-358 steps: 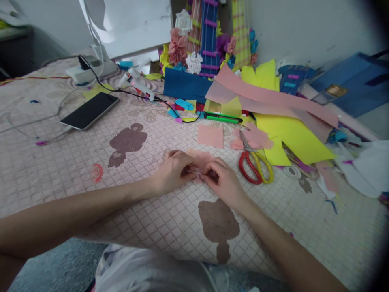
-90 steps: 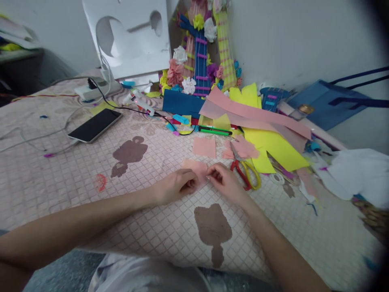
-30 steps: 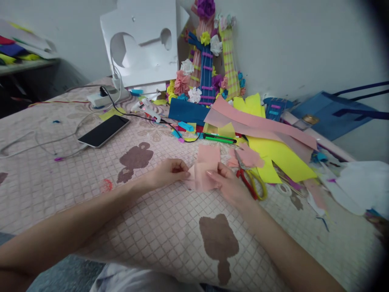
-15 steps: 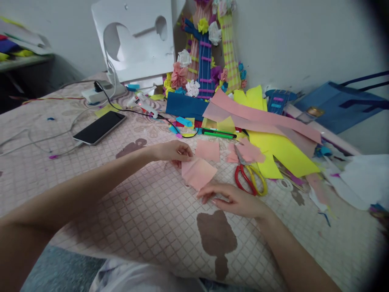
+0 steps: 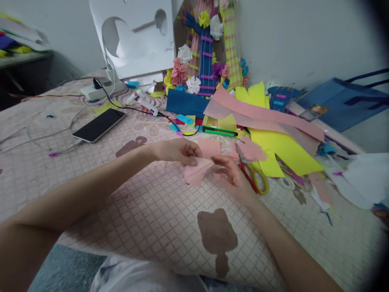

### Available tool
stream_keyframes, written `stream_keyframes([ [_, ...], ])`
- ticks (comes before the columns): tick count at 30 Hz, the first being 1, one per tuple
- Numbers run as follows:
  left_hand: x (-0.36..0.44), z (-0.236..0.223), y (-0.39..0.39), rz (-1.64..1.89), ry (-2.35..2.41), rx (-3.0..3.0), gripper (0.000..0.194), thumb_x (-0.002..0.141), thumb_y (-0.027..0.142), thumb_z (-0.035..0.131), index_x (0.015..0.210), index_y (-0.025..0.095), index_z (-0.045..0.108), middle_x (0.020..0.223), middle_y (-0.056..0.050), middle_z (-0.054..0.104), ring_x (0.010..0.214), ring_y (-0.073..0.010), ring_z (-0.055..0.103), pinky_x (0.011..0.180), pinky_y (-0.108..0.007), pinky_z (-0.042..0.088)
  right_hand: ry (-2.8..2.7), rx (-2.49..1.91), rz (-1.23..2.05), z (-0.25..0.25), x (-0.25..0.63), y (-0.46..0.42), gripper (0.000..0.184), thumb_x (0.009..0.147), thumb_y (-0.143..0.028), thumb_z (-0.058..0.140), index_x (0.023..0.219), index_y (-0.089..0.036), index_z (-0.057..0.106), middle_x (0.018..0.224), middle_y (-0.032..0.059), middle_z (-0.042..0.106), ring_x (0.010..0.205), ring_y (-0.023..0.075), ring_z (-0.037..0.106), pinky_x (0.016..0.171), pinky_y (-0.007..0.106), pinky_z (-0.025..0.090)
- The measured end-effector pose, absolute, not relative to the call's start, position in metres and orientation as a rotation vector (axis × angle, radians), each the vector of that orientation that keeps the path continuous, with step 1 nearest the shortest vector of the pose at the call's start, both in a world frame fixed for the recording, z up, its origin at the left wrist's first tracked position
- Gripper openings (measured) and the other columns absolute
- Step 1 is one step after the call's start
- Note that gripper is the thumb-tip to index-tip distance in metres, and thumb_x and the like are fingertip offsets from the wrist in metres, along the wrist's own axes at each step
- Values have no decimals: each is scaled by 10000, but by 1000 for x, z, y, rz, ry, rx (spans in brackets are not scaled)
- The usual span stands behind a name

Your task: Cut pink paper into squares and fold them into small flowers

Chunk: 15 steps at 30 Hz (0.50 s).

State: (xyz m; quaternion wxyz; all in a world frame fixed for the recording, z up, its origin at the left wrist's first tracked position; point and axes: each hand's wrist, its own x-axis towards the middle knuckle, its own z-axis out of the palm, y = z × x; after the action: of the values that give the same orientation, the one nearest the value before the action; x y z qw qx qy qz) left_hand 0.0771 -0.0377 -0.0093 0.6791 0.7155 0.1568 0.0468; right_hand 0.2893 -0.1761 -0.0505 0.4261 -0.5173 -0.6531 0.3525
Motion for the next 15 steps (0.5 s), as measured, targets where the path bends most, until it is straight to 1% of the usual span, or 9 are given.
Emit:
stream_keyframes([
  [2,78,2,-42,41,308,1608,215,716,207,701,915,163,635,791,-18,660,698,-122,611,601,-216,467,-1612,-1198,1043,-46,284,-180,371,846,-313,564,1183,-281,413,1232,79,532,1127,214,523,917,407,451],
  [5,79,9,-41,1,325,1633,240,692,194,714,922,171,651,760,-13,658,692,-131,612,598,-222,466,-1478,-1106,1203,-43,277,-188,333,870,-324,516,1157,-316,347,1084,42,618,949,192,612,783,368,505],
  [8,78,2,-33,25,383,1678,296,672,200,724,959,173,656,714,-3,642,654,-125,600,581,-218,455,-1447,-1099,1224,-45,274,-193,333,899,-300,449,1209,-330,332,1002,23,639,785,167,632,663,323,519],
  [10,78,-7,-28,70,413,1727,315,668,202,722,974,167,656,726,-7,644,669,-123,600,593,-216,456,-1552,-1172,1142,-47,274,-193,318,917,-255,397,1229,-321,386,1020,31,632,751,154,626,645,314,523],
  [11,77,-13,-26,106,426,1758,316,671,199,716,978,164,653,754,-13,652,692,-123,603,609,-216,460,-1639,-1228,1052,-49,275,-192,314,920,-228,379,1219,-313,428,1037,37,626,766,153,623,663,317,524],
  [13,76,-25,-24,190,443,1821,321,687,190,695,1001,162,638,846,-31,667,743,-119,609,648,-217,471,-1847,-1323,813,-52,276,-189,326,908,-173,380,1188,-294,495,1072,49,611,849,166,612,741,338,519],
  [15,74,-35,-23,241,439,1858,348,713,183,666,1055,158,605,937,-53,669,779,-115,616,682,-225,486,-2021,-1359,612,-57,277,-187,358,881,-130,417,1193,-281,505,1100,63,585,919,181,589,794,353,509],
])
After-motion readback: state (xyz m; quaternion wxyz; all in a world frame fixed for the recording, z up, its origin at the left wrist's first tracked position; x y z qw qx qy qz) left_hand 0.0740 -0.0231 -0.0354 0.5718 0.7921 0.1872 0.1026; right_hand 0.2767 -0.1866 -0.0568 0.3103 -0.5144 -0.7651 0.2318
